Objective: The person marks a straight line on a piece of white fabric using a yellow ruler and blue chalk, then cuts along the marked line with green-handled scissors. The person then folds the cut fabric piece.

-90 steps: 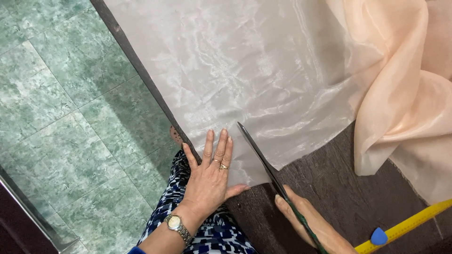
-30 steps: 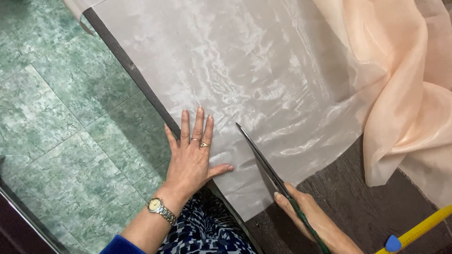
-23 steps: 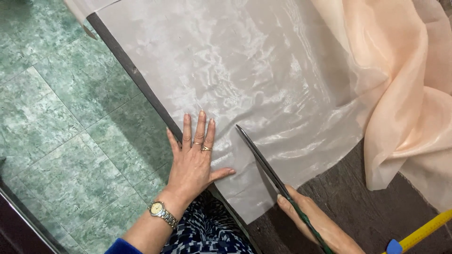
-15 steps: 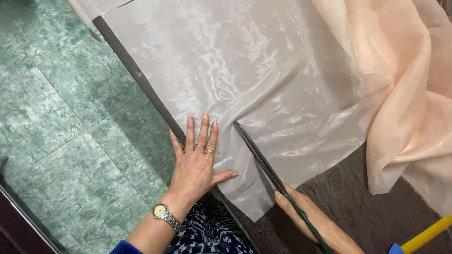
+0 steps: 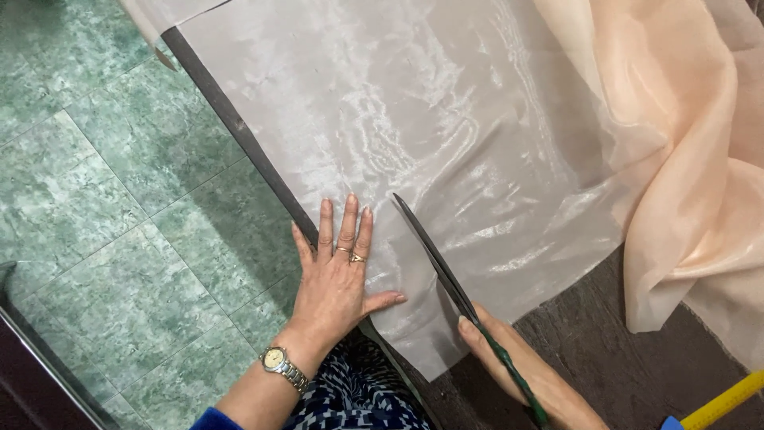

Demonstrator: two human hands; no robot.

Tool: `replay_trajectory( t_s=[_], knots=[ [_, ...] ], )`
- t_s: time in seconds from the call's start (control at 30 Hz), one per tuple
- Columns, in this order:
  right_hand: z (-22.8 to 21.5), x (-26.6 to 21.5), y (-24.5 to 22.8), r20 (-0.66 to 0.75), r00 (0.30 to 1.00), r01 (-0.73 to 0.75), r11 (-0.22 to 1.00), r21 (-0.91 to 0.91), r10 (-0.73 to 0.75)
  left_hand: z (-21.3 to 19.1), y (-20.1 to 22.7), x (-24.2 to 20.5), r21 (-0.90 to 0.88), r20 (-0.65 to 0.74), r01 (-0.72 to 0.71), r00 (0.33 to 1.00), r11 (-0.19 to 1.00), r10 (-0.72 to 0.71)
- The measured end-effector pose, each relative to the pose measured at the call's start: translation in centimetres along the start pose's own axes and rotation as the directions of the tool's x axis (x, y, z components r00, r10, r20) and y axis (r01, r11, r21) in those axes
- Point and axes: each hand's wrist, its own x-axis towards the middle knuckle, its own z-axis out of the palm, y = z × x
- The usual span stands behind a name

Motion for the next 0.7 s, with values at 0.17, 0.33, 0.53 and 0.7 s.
replay_trajectory(
  t_s=[0.17,0.33,0.53,0.7],
  knots=[
    [0.2,0.3,0.0,-0.018,1.000,0.019,1.000,0.003,-0.019,0.1,-0.1,0.0,-0.025,0.002,0.001,1.000,1.000,0.000],
    [0.4,0.2,-0.3,-0.031,0.998,-0.064,0.998,-0.016,0.063,0.2,-0.1,0.0,0.011,0.001,0.006,1.000,1.000,-0.006],
    [0.5,0.2,0.1,-0.054,0.996,-0.078,0.997,-0.027,0.077,0.1,-0.1,0.0,0.010,0.004,0.004,1.000,1.000,-0.004],
    [0.5,0.3,0.5,-0.076,0.992,-0.106,0.991,-0.077,0.100,0.2,-0.2,0.0,-0.043,0.012,0.003,1.000,0.999,-0.003]
  ],
)
